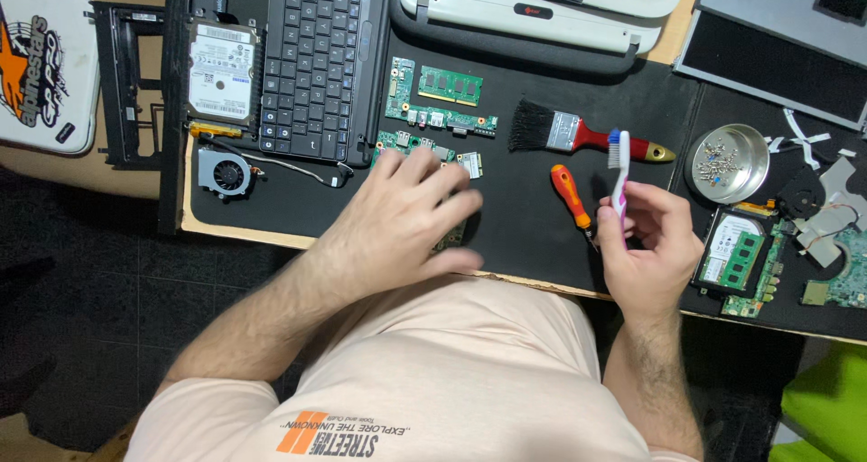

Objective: The person cleans various disassembled laptop components on a workbench. They use a toothbrush to scrub a green circuit board, then switch to a larger brush to dust a RAM stick. They continue by brushing a hard drive and a small fan component.

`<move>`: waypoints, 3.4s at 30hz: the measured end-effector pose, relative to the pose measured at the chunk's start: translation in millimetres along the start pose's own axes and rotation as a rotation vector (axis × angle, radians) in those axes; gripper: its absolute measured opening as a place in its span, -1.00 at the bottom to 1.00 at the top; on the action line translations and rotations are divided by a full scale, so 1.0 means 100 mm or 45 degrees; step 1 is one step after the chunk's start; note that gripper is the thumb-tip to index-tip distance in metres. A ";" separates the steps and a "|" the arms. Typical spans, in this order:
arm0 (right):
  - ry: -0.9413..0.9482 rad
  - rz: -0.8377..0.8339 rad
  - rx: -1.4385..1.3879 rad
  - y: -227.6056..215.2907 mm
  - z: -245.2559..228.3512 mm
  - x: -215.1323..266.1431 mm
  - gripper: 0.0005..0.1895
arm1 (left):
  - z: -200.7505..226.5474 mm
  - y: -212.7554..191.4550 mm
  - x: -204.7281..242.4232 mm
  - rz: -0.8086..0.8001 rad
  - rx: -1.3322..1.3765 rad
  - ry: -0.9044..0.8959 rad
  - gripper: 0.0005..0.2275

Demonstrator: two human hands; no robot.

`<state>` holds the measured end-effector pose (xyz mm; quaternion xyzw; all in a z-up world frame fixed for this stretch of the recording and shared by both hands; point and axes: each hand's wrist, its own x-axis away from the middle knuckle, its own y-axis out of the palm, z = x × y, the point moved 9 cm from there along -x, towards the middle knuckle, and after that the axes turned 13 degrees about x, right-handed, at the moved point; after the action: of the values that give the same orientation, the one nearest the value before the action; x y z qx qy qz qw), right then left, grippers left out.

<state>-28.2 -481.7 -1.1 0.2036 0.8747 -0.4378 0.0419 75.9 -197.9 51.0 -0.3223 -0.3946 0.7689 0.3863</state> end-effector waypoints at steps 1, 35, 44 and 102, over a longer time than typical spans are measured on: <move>-0.004 -0.001 -0.002 0.01 0.00 0.00 -0.67 | -0.02 0.08 -0.08 0.002 -0.003 -0.003 -0.32; 0.063 0.026 -0.186 0.02 0.11 -0.02 -0.61 | -0.47 -0.16 -0.82 0.212 -0.344 -0.158 -0.60; -0.224 -0.030 0.305 -0.12 -0.14 -0.12 -0.72 | 0.09 0.11 -0.04 -0.171 -0.066 0.009 -0.05; 0.305 -0.163 -1.219 0.51 0.42 0.37 -0.54 | 0.39 0.46 -0.33 0.378 0.223 0.114 -0.38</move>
<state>-46.6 -475.6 -74.1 0.1562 0.9870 0.0379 0.0031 45.2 -258.0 36.5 -0.3759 -0.2564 0.8340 0.3121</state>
